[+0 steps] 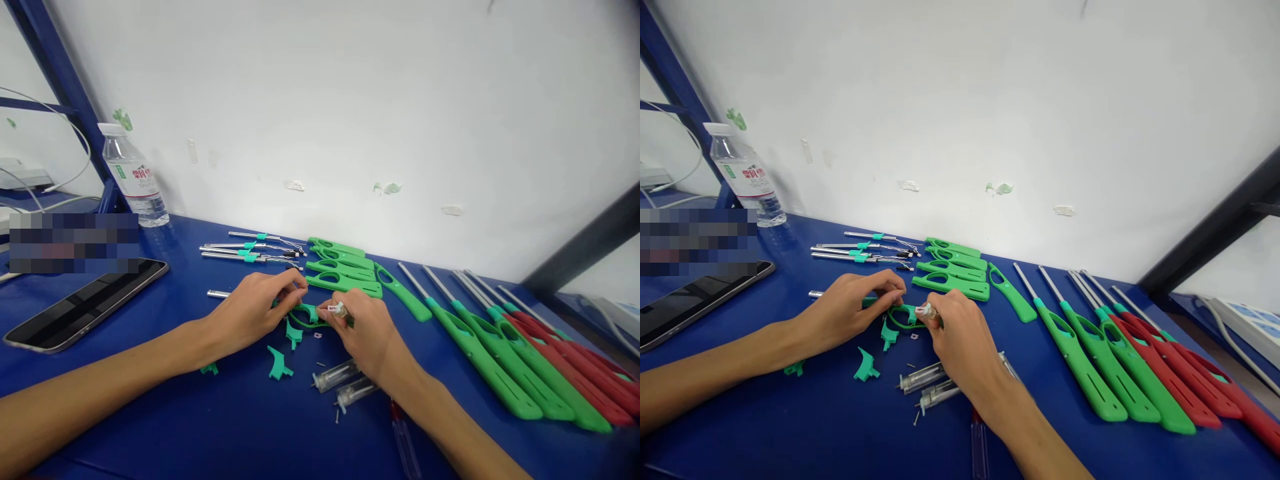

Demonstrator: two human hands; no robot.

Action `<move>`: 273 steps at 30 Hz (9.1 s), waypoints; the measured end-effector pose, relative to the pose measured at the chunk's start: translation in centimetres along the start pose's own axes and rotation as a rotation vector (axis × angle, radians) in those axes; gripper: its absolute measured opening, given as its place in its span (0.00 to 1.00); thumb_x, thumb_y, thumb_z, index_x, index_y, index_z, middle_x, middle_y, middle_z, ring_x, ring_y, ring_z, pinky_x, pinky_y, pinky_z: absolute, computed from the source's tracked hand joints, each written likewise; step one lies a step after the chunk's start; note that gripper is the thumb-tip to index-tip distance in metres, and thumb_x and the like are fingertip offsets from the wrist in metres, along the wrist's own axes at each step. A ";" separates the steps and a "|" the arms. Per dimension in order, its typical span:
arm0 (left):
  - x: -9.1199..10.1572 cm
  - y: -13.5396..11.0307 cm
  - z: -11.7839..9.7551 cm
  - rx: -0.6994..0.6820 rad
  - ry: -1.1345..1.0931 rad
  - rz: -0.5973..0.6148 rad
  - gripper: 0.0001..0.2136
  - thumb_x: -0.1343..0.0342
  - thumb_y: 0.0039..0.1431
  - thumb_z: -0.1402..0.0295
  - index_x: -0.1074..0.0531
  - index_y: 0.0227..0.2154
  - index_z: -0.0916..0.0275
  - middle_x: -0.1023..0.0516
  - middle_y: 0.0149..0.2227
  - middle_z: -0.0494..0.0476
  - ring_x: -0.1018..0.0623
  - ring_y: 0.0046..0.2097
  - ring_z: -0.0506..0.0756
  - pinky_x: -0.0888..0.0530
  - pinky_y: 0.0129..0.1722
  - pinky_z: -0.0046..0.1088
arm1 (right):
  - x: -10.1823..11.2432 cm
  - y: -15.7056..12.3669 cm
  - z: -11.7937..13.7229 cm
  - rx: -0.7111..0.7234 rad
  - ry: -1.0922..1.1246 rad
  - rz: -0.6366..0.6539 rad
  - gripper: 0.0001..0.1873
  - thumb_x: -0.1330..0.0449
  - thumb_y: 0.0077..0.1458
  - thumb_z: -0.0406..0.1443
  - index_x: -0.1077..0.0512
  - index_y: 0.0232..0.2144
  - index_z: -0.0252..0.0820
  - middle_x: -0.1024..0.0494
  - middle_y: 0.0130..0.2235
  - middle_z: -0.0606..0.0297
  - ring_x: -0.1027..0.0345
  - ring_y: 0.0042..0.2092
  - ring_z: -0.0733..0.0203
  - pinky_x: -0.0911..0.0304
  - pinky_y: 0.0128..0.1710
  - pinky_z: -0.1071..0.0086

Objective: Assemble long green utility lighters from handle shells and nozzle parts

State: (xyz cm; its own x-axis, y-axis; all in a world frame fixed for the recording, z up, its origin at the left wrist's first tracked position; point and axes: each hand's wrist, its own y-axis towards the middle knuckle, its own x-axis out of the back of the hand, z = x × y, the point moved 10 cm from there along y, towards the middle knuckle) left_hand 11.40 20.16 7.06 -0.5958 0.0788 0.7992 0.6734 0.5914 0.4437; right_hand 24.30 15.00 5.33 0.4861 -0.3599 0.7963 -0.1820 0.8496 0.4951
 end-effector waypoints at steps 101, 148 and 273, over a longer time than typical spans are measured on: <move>0.8 -0.3 -1.4 -0.131 -0.053 -0.065 0.09 0.45 0.71 0.70 0.20 0.46 0.59 0.19 0.37 0.51 0.22 0.36 0.50 0.29 0.36 0.25 | 2.8 0.0 0.5 -0.088 0.064 -0.024 0.11 0.44 0.70 0.42 0.23 0.40 0.48 0.18 0.36 0.68 0.26 0.33 0.60 0.41 0.33 0.66; 0.6 -0.3 -1.6 -0.117 -0.039 -0.029 0.09 0.46 0.71 0.68 0.20 0.45 0.59 0.18 0.37 0.52 0.21 0.36 0.52 0.28 0.34 0.25 | 2.8 0.0 0.7 -0.089 0.048 0.001 0.13 0.45 0.71 0.44 0.23 0.40 0.46 0.17 0.37 0.67 0.24 0.34 0.60 0.42 0.34 0.66; 1.0 -0.6 -2.3 -0.141 -0.076 -0.075 0.06 0.44 0.70 0.68 0.22 0.39 0.61 0.20 0.34 0.52 0.23 0.33 0.50 0.28 0.32 0.25 | 2.8 -0.2 1.6 0.028 -0.118 -0.014 0.07 0.39 0.67 0.36 0.21 0.44 0.50 0.14 0.41 0.67 0.19 0.39 0.55 0.36 0.32 0.68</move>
State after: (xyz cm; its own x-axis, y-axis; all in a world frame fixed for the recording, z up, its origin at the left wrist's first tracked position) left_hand 11.38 18.03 8.57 -0.6745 0.1028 0.7311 0.6775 0.4797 0.5576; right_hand 24.37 13.24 8.04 0.3847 -0.4165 0.8237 -0.1998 0.8337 0.5149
